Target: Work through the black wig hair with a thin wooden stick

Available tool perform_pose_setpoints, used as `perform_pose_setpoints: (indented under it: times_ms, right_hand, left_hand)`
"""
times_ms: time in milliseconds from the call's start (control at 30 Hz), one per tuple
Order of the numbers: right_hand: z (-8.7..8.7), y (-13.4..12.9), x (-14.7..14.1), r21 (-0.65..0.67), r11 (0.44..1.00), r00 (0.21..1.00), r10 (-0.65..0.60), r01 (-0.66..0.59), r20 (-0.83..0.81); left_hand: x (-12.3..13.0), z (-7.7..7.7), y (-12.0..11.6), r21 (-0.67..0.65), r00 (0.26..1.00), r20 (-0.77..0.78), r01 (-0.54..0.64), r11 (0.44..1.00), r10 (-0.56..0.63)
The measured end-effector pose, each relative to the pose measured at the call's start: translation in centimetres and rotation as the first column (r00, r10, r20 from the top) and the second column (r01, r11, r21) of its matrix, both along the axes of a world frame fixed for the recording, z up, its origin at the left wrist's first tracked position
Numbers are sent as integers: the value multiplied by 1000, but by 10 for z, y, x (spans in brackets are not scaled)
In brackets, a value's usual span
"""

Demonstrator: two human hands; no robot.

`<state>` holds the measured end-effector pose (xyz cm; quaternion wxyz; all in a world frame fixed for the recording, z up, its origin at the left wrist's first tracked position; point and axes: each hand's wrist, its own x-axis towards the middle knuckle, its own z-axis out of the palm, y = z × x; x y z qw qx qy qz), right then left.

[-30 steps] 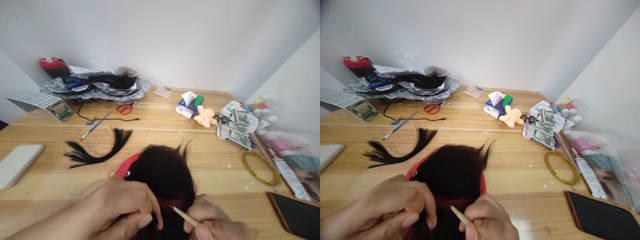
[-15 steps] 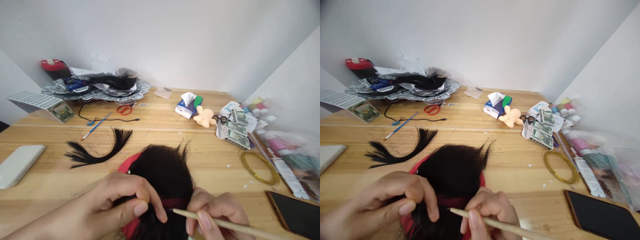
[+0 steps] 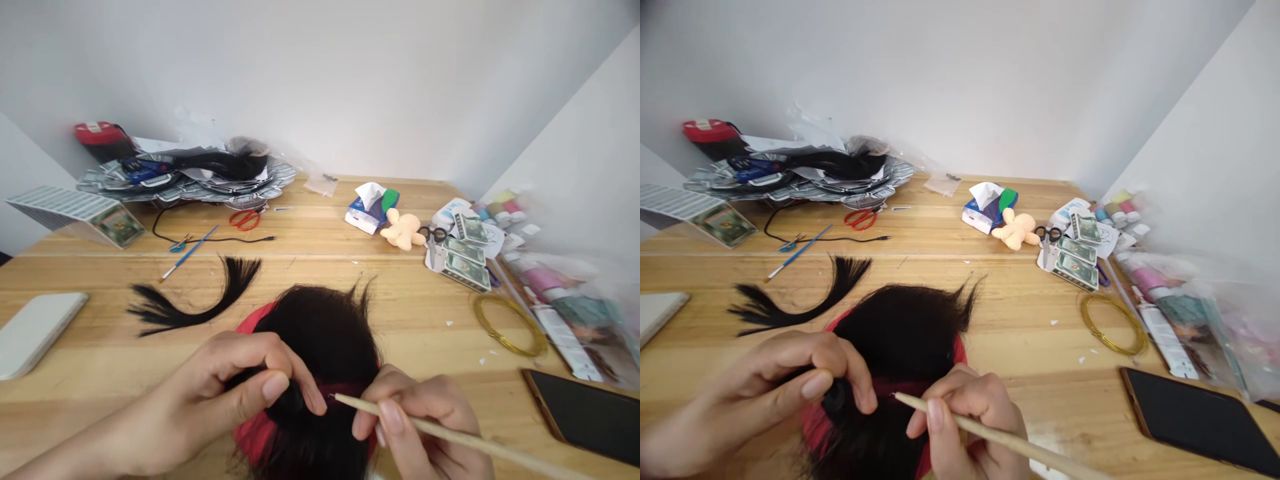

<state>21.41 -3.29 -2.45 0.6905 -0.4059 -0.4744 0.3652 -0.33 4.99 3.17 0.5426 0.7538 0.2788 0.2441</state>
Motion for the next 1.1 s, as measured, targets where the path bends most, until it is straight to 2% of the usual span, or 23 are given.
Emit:
perform_pose_setpoints:
  times_ms: [133, 200, 567, 800, 900, 1000, 1100]
  right_hand:
    - [-4, 4, 12, 74, 983, 978, 156, -167, 139]
    - [-6, 4, 17, 95, 972, 964, 194, -214, 182]
    - [-6, 2, 20, 46, 971, 960, 223, -234, 169]
    - [2, -2, -2, -86, 996, 999, 31, -32, -10]
    - [3, 0, 1, -86, 994, 998, 62, -63, -6]
    - [4, 1, 10, -88, 976, 979, 203, -201, 17]
    - [7, 1, 13, -188, 961, 979, 202, -201, -16]
  left_hand:
    - [1, 2, 1, 13, 1000, 4, -6, 1000, 6]
    - [1, 2, 0, 15, 1000, 0, -7, 1000, 7]
    - [0, 1, 0, 5, 1000, -1, -9, 1000, 9]
    - [-3, -2, -2, 7, 1000, 16, -10, 1000, 10]
    - [-3, -5, -2, 6, 1000, 20, -14, 1000, 14]
    - [-3, -7, -2, 19, 1000, 9, -12, 1000, 12]
    - [-3, -7, -2, 34, 1000, -11, -4, 999, 4]
